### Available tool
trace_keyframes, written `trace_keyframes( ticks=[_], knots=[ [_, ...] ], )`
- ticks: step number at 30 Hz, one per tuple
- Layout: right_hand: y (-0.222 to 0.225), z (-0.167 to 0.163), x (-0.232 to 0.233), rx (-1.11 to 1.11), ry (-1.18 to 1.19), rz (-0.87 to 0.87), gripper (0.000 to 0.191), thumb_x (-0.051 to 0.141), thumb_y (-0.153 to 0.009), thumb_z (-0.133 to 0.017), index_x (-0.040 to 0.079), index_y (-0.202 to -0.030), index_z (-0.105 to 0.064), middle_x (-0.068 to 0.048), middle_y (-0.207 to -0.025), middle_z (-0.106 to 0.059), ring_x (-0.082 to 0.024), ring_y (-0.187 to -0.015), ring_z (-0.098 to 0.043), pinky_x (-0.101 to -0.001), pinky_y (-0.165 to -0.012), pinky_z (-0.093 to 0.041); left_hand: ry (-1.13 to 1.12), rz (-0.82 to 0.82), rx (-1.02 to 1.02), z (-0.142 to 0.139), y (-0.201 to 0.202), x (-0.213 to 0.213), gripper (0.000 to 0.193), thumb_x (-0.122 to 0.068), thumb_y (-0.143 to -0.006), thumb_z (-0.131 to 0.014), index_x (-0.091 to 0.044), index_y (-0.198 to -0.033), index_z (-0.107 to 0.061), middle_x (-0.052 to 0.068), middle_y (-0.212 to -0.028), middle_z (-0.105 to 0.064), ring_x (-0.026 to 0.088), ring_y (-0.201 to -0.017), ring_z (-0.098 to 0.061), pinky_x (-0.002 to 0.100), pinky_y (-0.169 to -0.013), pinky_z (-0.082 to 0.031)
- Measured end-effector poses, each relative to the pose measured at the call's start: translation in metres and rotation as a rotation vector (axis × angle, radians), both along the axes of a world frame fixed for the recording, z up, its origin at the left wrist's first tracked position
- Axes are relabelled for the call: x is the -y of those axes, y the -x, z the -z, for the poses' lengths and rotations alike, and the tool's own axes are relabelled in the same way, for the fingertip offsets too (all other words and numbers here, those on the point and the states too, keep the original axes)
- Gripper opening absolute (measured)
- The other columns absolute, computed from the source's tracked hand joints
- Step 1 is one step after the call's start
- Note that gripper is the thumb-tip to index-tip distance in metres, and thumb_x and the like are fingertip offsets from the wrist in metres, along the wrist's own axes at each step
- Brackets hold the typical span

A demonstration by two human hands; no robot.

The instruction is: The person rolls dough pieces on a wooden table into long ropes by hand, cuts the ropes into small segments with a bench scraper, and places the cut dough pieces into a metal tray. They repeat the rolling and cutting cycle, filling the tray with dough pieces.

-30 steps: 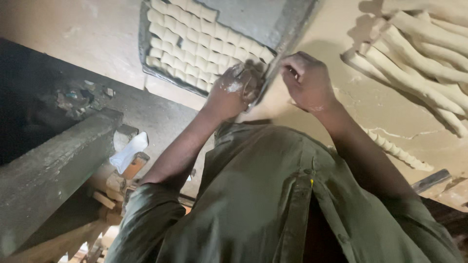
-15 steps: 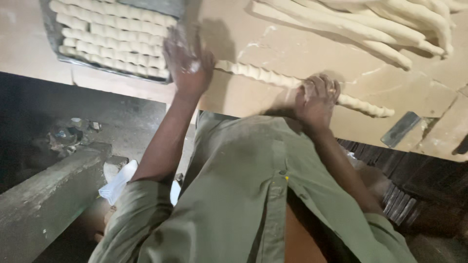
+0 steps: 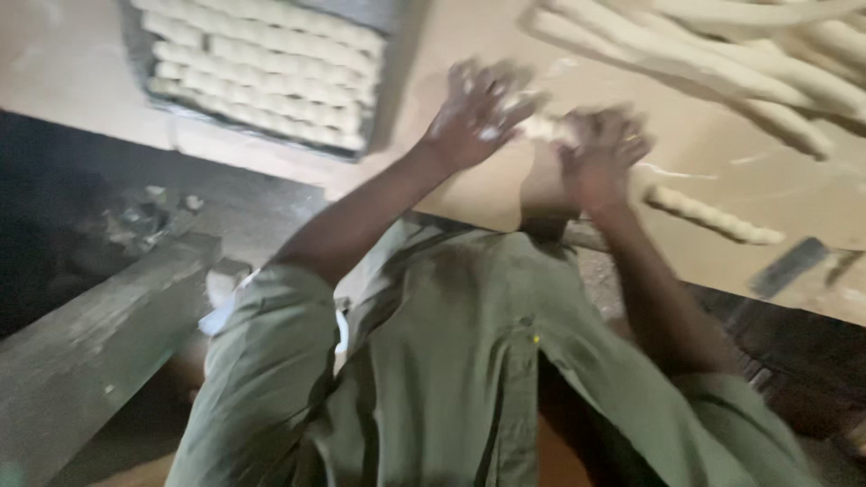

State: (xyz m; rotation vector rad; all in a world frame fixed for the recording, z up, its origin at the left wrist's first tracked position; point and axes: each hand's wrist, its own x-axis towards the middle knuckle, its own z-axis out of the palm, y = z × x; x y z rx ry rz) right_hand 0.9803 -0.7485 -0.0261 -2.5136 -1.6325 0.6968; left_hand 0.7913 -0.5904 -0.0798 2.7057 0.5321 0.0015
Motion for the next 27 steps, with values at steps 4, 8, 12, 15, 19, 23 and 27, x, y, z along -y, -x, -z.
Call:
trace_keyframes(
  ticks=[4, 8, 12, 15, 19, 23, 27],
  knots=[
    [0.044, -0.035, -0.077, 0.049, -0.048, 0.025, 0.051, 0.039, -0.108, -0.057, 0.015, -0.152, -0.053, -0.030, -0.154, -0.038, -0.063, -0.140, -0.026, -0.0808, -0.108, -0.011, -0.133, -0.070, 0.275, -0.027, 0.057, -0.094, 0.049, -0.050, -0.111, -0.057, -0.034, -0.156, -0.051, 0.014, -0.164, -0.035, 0.044, -0.148, -0.032, 0.075, -0.112, -0.010],
    [0.119, -0.058, -0.194, 0.323, -0.270, -0.294, 0.047, 0.031, -0.111, -0.057, 0.010, -0.154, -0.053, -0.030, -0.151, -0.042, -0.064, -0.135, -0.031, -0.0804, -0.102, -0.015, 0.469, -0.369, 0.179, -0.063, 0.160, -0.204, 0.052, -0.058, -0.106, -0.062, -0.031, -0.151, -0.058, 0.013, -0.165, -0.035, 0.036, -0.155, -0.033, 0.063, -0.128, -0.016],
    [0.150, -0.054, -0.295, -0.015, -0.069, -0.471, 0.063, 0.010, -0.091, -0.057, 0.012, -0.153, -0.053, -0.023, -0.147, -0.047, -0.049, -0.130, -0.048, -0.0659, -0.118, -0.022, 0.023, -0.282, 0.041, -0.068, 0.233, -0.284, 0.056, -0.056, -0.110, -0.057, -0.022, -0.155, -0.062, 0.013, -0.167, -0.040, 0.047, -0.152, -0.027, 0.071, -0.118, -0.006],
    [0.143, -0.043, -0.328, 0.087, -0.078, -0.555, 0.050, 0.016, -0.095, -0.061, 0.008, -0.144, -0.061, -0.021, -0.138, -0.051, -0.046, -0.134, -0.050, -0.0593, -0.120, -0.024, -0.207, -0.281, -0.022, -0.055, 0.252, -0.298, 0.060, -0.061, -0.116, -0.052, -0.023, -0.162, -0.061, 0.013, -0.166, -0.040, 0.047, -0.151, -0.031, 0.068, -0.125, -0.017],
    [0.128, -0.029, -0.325, 0.176, -0.064, -0.616, 0.037, 0.014, -0.098, -0.061, 0.006, -0.133, -0.069, -0.015, -0.134, -0.057, -0.038, -0.139, -0.051, -0.0576, -0.129, -0.028, -0.009, -0.417, -0.070, -0.045, 0.250, -0.283, 0.061, -0.065, -0.108, -0.051, -0.025, -0.155, -0.058, 0.016, -0.158, -0.042, 0.045, -0.150, -0.033, 0.068, -0.127, -0.021],
    [0.124, -0.025, -0.292, -0.033, -0.240, -0.493, 0.040, 0.020, -0.101, -0.064, -0.003, -0.132, -0.068, -0.025, -0.144, -0.056, -0.045, -0.131, -0.051, -0.0532, -0.109, -0.040, -0.284, -0.466, 0.063, -0.057, 0.228, -0.263, 0.055, -0.057, -0.118, -0.048, -0.022, -0.159, -0.055, 0.025, -0.163, -0.034, 0.050, -0.152, -0.024, 0.068, -0.125, -0.015],
    [0.105, -0.028, -0.204, -0.181, -0.499, -0.314, 0.039, 0.020, -0.102, -0.068, -0.002, -0.135, -0.065, -0.021, -0.144, -0.055, -0.040, -0.137, -0.049, -0.0494, -0.119, -0.041, -0.125, -0.458, 0.078, -0.074, 0.153, -0.205, 0.060, -0.056, -0.116, -0.045, -0.013, -0.158, -0.054, 0.019, -0.166, -0.031, 0.046, -0.158, -0.021, 0.072, -0.127, -0.010]
  ],
)
